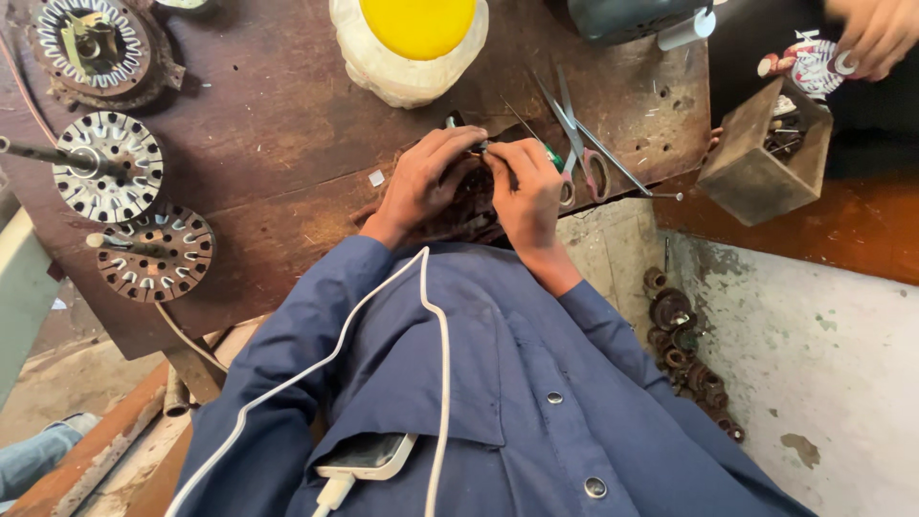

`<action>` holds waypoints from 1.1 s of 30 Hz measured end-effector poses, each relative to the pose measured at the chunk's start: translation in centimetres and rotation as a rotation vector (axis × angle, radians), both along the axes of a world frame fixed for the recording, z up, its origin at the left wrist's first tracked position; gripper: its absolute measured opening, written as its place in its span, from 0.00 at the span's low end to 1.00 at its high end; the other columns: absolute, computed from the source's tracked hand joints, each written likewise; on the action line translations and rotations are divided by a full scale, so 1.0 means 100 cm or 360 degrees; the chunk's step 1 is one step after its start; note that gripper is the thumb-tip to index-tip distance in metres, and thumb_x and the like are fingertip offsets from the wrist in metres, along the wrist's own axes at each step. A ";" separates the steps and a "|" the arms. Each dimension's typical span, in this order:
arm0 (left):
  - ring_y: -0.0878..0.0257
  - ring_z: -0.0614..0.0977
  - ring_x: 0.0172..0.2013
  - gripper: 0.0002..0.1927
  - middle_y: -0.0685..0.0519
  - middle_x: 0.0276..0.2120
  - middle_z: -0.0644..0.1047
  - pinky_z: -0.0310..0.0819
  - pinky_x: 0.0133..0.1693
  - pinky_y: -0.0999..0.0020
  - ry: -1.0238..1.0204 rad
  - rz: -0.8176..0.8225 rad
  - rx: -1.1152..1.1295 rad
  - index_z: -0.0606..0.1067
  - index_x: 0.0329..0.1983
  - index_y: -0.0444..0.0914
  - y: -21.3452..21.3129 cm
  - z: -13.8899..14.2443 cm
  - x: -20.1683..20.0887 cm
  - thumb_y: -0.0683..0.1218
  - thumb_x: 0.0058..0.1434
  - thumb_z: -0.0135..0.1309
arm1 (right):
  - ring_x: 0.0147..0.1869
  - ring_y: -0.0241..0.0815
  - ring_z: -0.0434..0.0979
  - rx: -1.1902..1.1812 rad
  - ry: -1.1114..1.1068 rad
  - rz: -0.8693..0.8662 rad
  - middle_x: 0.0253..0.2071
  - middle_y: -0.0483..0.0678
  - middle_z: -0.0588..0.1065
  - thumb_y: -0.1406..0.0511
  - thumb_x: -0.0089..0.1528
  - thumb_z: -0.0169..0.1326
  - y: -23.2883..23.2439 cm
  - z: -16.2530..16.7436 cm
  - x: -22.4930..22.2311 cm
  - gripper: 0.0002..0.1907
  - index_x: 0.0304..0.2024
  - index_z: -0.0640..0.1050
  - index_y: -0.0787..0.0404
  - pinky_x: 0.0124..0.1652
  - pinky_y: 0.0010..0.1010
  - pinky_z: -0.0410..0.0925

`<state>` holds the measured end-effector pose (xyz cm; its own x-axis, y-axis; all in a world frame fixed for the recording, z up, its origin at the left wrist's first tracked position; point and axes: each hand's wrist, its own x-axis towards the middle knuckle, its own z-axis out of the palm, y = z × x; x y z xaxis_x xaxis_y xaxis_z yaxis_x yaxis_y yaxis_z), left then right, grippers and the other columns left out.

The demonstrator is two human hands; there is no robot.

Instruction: The person works on a motor stator, using a screwdriver to adjust components and scissors to trim white tape. The person handles the stator and tools on a cluttered workbench while another person works nearby.

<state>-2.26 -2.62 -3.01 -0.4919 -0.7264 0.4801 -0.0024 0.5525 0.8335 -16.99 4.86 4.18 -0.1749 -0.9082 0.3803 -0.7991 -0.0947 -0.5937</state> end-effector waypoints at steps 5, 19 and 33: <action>0.48 0.81 0.55 0.18 0.46 0.55 0.79 0.76 0.56 0.59 0.0025 -0.0008 0.0134 0.74 0.59 0.37 0.004 0.005 0.006 0.37 0.65 0.59 | 0.48 0.46 0.79 0.0175 -0.0356 -0.0006 0.48 0.53 0.77 0.71 0.56 0.67 -0.003 0.007 -0.007 0.23 0.53 0.77 0.67 0.46 0.32 0.73; 0.49 0.83 0.50 0.16 0.46 0.49 0.80 0.77 0.53 0.60 0.0075 0.0028 0.0498 0.75 0.55 0.37 0.002 -0.002 0.001 0.37 0.65 0.61 | 0.58 0.45 0.81 0.0317 -0.0728 0.0022 0.54 0.55 0.81 0.71 0.65 0.61 -0.006 -0.015 -0.012 0.13 0.53 0.80 0.68 0.58 0.31 0.71; 0.48 0.80 0.48 0.17 0.46 0.47 0.80 0.75 0.51 0.59 -0.0014 0.0028 0.0446 0.75 0.55 0.36 -0.001 -0.006 0.001 0.38 0.63 0.62 | 0.54 0.45 0.83 0.0273 -0.0675 -0.0115 0.51 0.55 0.81 0.72 0.64 0.62 -0.009 -0.018 -0.003 0.12 0.51 0.82 0.67 0.53 0.30 0.74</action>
